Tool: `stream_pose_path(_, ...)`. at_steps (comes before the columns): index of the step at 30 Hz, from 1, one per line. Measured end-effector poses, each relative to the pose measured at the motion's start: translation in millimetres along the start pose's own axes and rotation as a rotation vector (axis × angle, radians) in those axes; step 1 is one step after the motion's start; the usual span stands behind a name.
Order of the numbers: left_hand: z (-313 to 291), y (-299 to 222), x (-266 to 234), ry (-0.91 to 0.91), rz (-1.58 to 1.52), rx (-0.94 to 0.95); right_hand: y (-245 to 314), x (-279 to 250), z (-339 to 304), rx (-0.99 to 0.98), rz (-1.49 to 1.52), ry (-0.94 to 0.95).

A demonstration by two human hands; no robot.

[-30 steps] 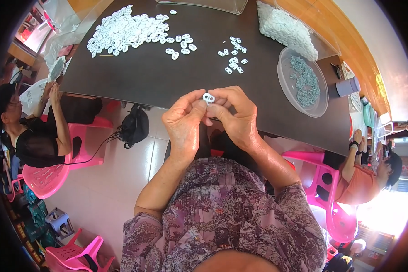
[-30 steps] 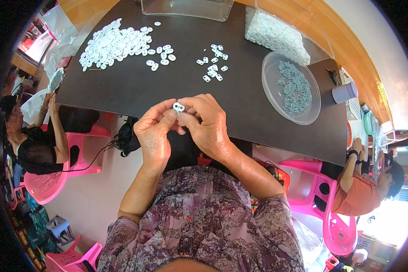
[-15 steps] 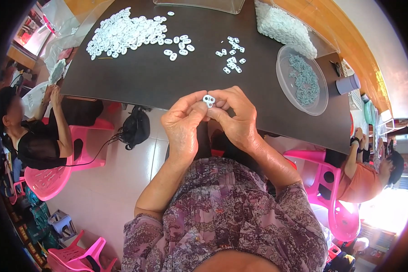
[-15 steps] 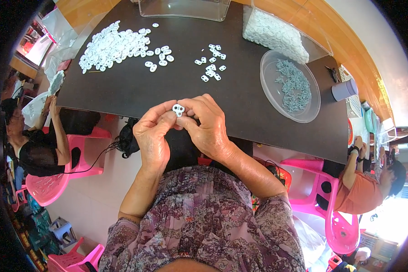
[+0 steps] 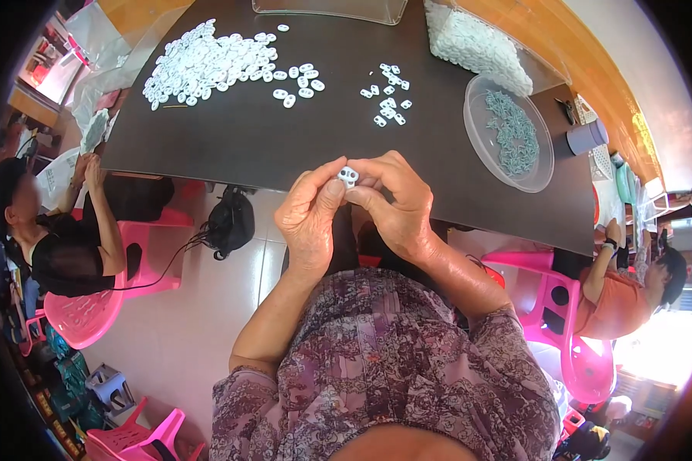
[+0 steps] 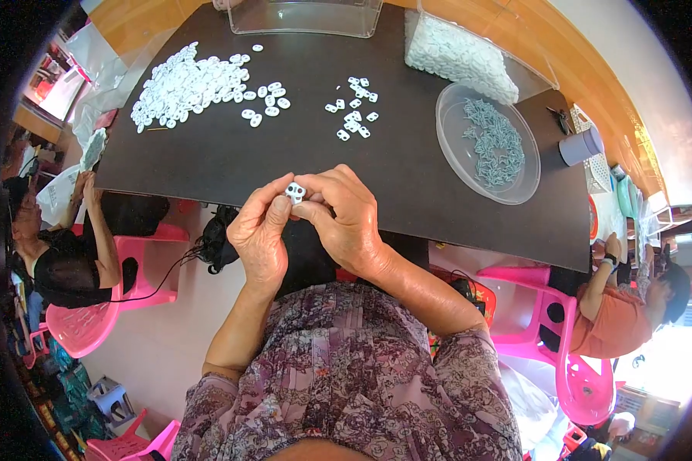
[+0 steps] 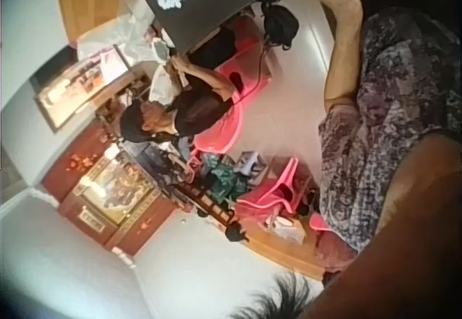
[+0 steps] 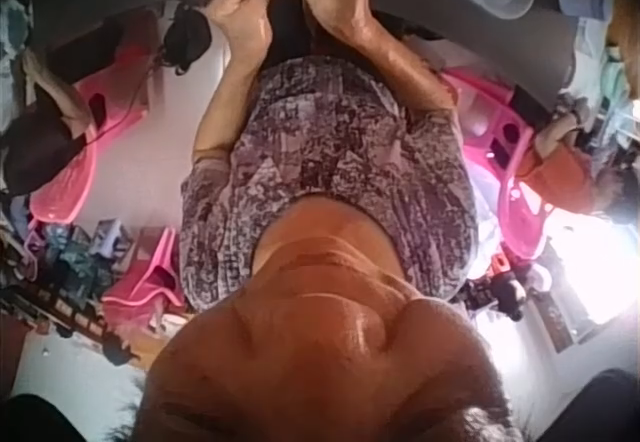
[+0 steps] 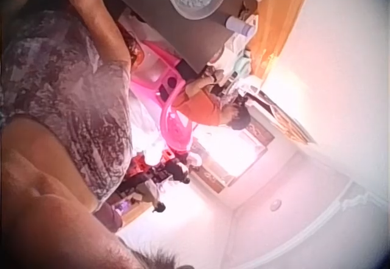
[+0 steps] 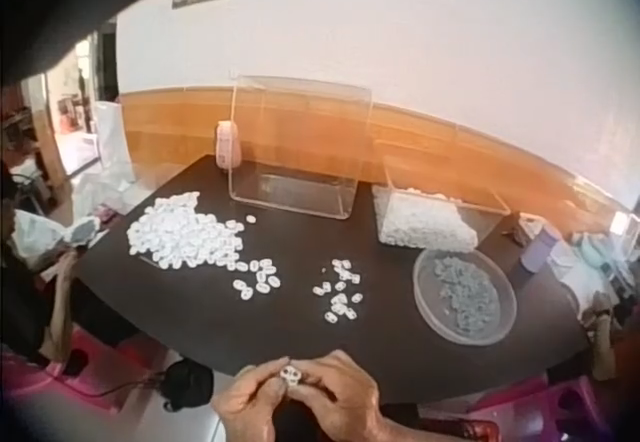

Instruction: Manually assembling small white plastic components by inserting blue pins into designated holes.

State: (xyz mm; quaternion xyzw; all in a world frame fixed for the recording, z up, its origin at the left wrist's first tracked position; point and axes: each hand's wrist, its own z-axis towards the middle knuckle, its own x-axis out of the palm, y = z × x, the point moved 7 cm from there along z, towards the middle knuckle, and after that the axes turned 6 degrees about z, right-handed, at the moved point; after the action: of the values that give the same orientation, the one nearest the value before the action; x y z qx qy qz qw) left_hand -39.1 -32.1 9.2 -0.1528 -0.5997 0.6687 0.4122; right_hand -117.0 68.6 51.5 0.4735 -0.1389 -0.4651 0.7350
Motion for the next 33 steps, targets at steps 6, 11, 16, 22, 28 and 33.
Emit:
stream_pose_path(6,-1.8,2.9,0.8,-0.022,-0.069,0.044,4.7,1.1,-3.0,-0.134,-0.058,0.004)
stream_pose_path(11,0.8,0.6,1.1,-0.008,-0.047,0.022,4.7,1.1,0.3,-0.032,-0.090,0.046)
stream_pose_path(16,1.7,0.9,2.8,0.015,-0.035,0.002,3.3,-0.9,-1.2,0.009,-0.050,0.008)
stream_pose_path(22,-2.3,2.5,5.2,-0.014,-0.006,0.040,0.6,-3.5,-6.9,-0.006,-0.028,-0.013)
stream_pose_path(28,-2.6,5.6,3.3,-0.012,0.054,0.078,-0.7,-3.3,-9.1,-0.030,-0.040,-0.036)
stream_pose_path(33,-0.1,0.3,2.1,0.012,0.102,0.085,-2.4,-1.6,-9.5,0.007,-0.019,-0.034)
